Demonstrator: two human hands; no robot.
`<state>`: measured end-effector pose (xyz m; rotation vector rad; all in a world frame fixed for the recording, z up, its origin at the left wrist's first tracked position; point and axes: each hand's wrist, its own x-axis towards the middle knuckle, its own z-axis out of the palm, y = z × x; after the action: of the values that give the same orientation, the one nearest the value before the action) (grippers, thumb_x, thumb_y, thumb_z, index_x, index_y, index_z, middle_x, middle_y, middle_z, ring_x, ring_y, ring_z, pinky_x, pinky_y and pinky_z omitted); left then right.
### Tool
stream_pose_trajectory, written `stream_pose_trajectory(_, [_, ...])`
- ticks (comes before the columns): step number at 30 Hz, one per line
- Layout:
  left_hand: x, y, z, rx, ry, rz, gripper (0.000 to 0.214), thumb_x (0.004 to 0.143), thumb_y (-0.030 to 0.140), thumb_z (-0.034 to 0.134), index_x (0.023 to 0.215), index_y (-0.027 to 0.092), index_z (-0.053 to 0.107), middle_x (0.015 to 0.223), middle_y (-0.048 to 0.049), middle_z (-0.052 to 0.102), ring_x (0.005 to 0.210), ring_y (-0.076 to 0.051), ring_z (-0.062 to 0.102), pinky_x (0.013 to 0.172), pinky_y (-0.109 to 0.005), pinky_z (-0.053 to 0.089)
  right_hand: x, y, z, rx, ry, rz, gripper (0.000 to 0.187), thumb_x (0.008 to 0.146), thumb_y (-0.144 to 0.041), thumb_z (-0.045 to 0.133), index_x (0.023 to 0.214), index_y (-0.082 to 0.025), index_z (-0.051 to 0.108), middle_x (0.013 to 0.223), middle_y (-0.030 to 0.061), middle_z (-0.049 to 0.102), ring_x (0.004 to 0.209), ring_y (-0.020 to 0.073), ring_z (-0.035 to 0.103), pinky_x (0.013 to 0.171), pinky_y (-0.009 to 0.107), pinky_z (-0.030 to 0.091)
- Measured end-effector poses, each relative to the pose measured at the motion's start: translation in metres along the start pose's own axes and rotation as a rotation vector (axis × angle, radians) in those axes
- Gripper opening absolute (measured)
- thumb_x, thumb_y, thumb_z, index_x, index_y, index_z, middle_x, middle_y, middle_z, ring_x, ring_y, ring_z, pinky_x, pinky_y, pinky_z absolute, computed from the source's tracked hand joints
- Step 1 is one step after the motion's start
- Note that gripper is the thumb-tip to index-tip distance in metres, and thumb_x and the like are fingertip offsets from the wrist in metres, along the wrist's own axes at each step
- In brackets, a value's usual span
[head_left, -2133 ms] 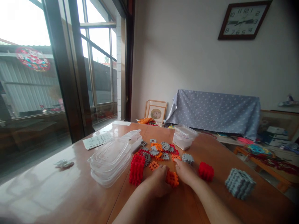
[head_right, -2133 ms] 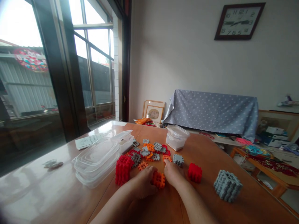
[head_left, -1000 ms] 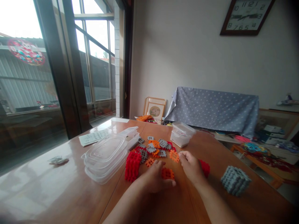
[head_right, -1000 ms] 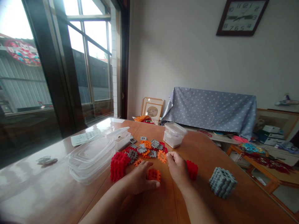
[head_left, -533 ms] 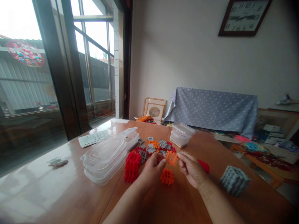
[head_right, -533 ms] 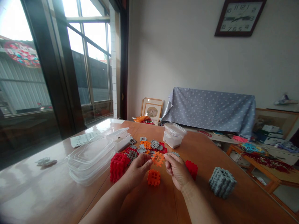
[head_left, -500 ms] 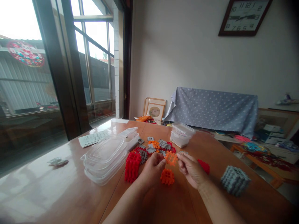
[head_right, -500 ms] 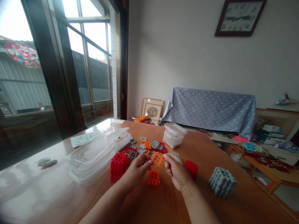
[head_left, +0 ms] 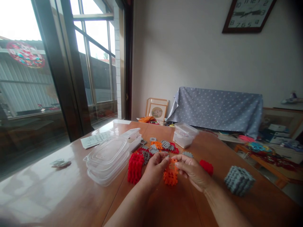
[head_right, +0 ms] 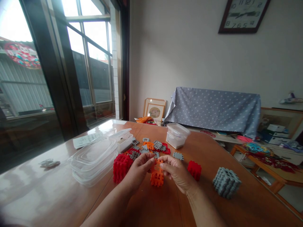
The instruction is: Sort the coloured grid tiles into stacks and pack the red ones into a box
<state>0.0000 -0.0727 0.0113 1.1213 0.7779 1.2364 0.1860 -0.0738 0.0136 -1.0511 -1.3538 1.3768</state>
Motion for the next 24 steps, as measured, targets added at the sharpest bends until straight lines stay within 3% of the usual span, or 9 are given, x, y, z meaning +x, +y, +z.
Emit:
stream_pose_trajectory(6, [0.002, -0.005, -0.003, -0.055, 0.051, -0.041, 0.039, 0.073, 0.044, 0.080, 0.093, 0.019, 0.057, 0.075, 0.0028, 0.061, 0.063, -0.010, 0.055, 0.062, -0.023, 0.041, 0.001, 0.004, 0.002, 0.049, -0.009, -0.023, 0.033, 0.084, -0.042, 0.074, 0.105, -0.023, 0.057, 0.080, -0.0018, 0.065, 0.069, 0.0148, 0.062, 0.061, 0.026, 0.047])
stream_pose_trajectory(9, [0.005, -0.007, -0.006, -0.048, 0.056, -0.037, 0.029, 0.074, 0.034, 0.077, 0.088, 0.018, 0.057, 0.068, 0.0037, 0.059, 0.058, -0.009, 0.051, 0.058, -0.022, 0.037, -0.001, 0.001, -0.004, -0.093, -0.045, -0.091, 0.043, 0.082, -0.041, 0.075, 0.118, -0.024, 0.059, 0.109, 0.0054, 0.068, 0.097, 0.0204, 0.065, 0.076, 0.031, 0.052])
stream_pose_trajectory(12, [0.005, -0.007, -0.007, -0.043, 0.027, -0.061, 0.024, 0.075, 0.031, 0.074, 0.087, 0.017, 0.059, 0.066, 0.0038, 0.058, 0.056, -0.008, 0.049, 0.056, -0.021, 0.035, -0.004, -0.005, -0.010, -0.266, -0.112, -0.156, 0.060, 0.080, -0.035, 0.077, 0.136, -0.027, 0.056, 0.139, 0.0086, 0.057, 0.126, 0.0257, 0.054, 0.097, 0.038, 0.049])
stream_pose_trajectory(16, [0.002, -0.006, -0.005, -0.043, -0.018, -0.104, 0.026, 0.071, 0.030, 0.076, 0.085, 0.017, 0.059, 0.066, 0.0028, 0.059, 0.054, -0.008, 0.048, 0.054, -0.022, 0.036, -0.010, -0.012, -0.008, -0.506, -0.144, -0.183, 0.063, 0.080, -0.029, 0.073, 0.140, -0.029, 0.056, 0.141, 0.0074, 0.057, 0.122, 0.0265, 0.056, 0.101, 0.041, 0.047])
stream_pose_trajectory(24, [0.001, -0.008, -0.001, 0.064, 0.050, -0.081, 0.031, 0.078, 0.042, 0.073, 0.089, 0.017, 0.058, 0.070, 0.0025, 0.059, 0.057, -0.010, 0.052, 0.058, -0.023, 0.039, -0.010, -0.011, -0.008, -0.751, -0.099, -0.198, 0.046, 0.074, -0.027, 0.075, 0.118, -0.025, 0.064, 0.117, 0.0035, 0.068, 0.109, 0.0251, 0.060, 0.095, 0.036, 0.046])
